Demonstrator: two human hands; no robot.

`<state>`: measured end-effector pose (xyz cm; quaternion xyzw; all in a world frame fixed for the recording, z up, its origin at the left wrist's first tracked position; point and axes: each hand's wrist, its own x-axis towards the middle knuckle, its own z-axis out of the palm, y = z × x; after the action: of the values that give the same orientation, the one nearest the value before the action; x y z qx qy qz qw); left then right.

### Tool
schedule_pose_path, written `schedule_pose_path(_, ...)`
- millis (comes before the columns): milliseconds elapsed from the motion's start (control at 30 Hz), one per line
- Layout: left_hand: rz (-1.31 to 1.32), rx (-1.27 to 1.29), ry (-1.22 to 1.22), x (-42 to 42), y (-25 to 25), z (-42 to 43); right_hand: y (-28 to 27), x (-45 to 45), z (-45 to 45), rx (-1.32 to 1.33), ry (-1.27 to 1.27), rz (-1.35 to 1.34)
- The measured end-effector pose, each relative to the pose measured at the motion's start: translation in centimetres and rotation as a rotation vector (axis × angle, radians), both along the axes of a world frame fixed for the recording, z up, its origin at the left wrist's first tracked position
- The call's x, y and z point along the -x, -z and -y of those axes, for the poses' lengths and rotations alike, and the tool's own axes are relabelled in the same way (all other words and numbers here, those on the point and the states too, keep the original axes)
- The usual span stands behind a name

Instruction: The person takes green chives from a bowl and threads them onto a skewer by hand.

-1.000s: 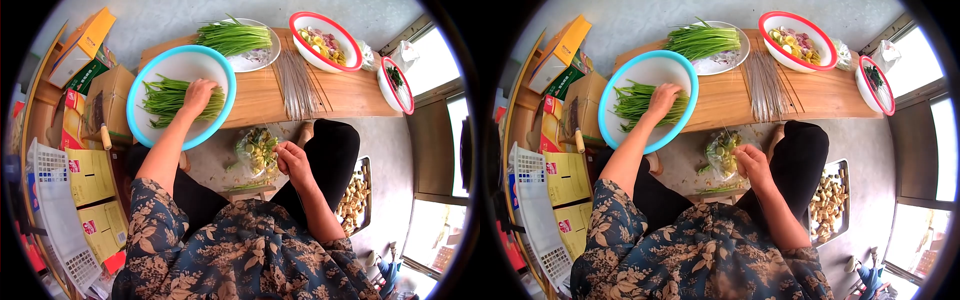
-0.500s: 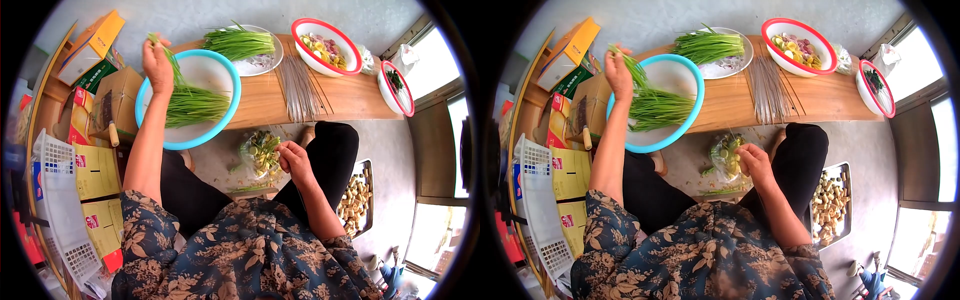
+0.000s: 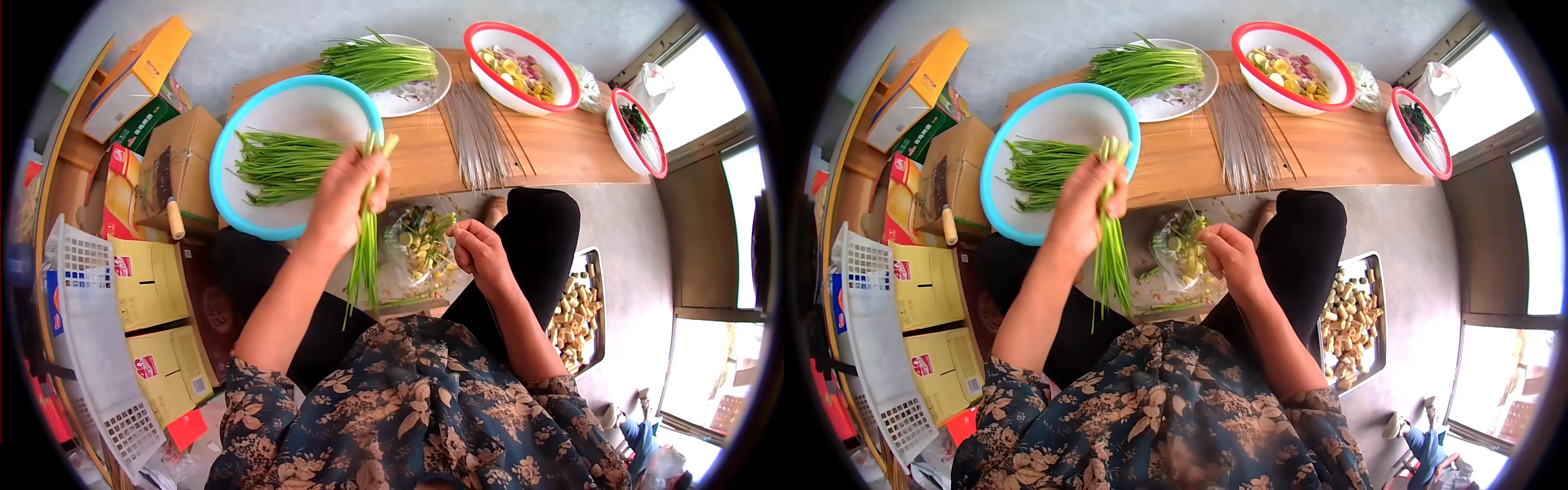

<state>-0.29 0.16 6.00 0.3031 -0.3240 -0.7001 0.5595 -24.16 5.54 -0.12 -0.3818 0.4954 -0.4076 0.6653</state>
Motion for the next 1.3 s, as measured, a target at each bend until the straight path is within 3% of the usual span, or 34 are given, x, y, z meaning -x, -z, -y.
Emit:
schedule_pose_path(133,-0.062,-0.169,0.073,0.9,5.7,-0.6,-1.2,-0.6,-0.2,0.007,-0.018,0.003)
schedule_pose_path(233,-0.069,-0.244,0.058,0.8,6.8,-1.2,-1.8,-1.1,-0.4,0.020,-0.055,0.009)
schedule_pose_path(600,0.034,-0.126,-0.013,-0.1,6.3,-1.4,-3.6,-3.6,-0.8,0.022,-0.138,0.037)
schedule_pose_path(1300,-0.058,-0.177,0.013,-0.3,6.4,-1.6,-3.3,-3.6,-1.7,0.012,-0.142,0.027)
